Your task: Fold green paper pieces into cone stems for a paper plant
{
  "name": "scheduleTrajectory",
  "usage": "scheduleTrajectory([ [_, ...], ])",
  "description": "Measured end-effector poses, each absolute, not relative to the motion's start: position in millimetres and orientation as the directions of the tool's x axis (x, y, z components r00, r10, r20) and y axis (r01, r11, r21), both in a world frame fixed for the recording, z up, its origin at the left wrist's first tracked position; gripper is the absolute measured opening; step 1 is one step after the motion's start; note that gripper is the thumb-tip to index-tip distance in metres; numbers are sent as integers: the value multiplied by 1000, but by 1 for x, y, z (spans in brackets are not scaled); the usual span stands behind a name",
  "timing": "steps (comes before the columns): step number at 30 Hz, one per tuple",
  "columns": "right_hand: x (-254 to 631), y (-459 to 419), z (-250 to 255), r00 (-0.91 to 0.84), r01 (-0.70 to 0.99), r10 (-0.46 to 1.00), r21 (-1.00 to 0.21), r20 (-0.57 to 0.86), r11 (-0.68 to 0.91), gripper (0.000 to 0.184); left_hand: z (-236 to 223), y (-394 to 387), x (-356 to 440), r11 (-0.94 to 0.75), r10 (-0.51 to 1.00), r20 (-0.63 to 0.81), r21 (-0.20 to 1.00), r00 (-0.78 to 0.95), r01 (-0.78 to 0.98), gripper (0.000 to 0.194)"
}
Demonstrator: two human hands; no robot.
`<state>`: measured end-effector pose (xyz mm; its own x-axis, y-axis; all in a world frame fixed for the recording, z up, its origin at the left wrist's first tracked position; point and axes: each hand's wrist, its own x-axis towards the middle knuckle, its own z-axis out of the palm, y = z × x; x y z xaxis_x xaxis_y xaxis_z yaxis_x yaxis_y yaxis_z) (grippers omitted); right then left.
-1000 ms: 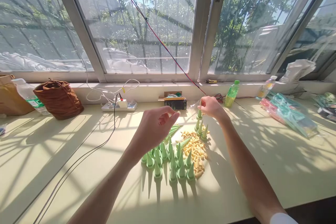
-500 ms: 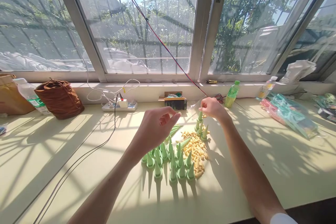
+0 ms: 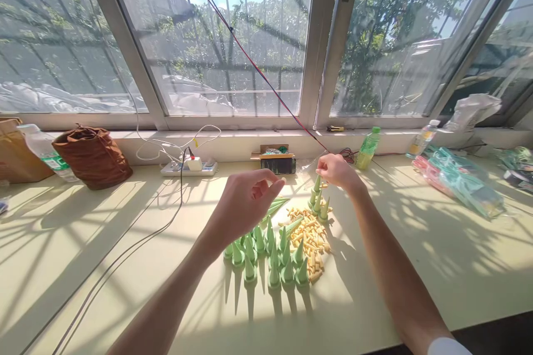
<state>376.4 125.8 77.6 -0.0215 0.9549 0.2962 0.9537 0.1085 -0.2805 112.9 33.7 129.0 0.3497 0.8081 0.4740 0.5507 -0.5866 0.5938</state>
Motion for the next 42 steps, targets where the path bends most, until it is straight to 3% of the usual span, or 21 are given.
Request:
scheduleTrajectory([
  [9,367,114,96,117,950,926,-314,359,2,10,131,36,107,-603,794,511,595,329,531,29],
  [11,355,109,99,38,939,925,-331,378,97,9,131,37,106,-608,790,519,597,327,523,29],
  [14,329,104,93,-263,849,913,-374,313,373,14,132,38,106,-606,792,518,604,322,518,29],
  [18,297,109,65,-440,793,880,-383,178,474,12,132,37,106,-603,794,515,607,322,517,30],
  [24,277,129,21,-497,806,867,-353,35,476,21,134,34,105,-605,793,512,601,330,522,30],
  [42,268,134,4,-571,775,821,-340,-18,532,25,131,35,107,-587,808,488,616,330,525,30],
])
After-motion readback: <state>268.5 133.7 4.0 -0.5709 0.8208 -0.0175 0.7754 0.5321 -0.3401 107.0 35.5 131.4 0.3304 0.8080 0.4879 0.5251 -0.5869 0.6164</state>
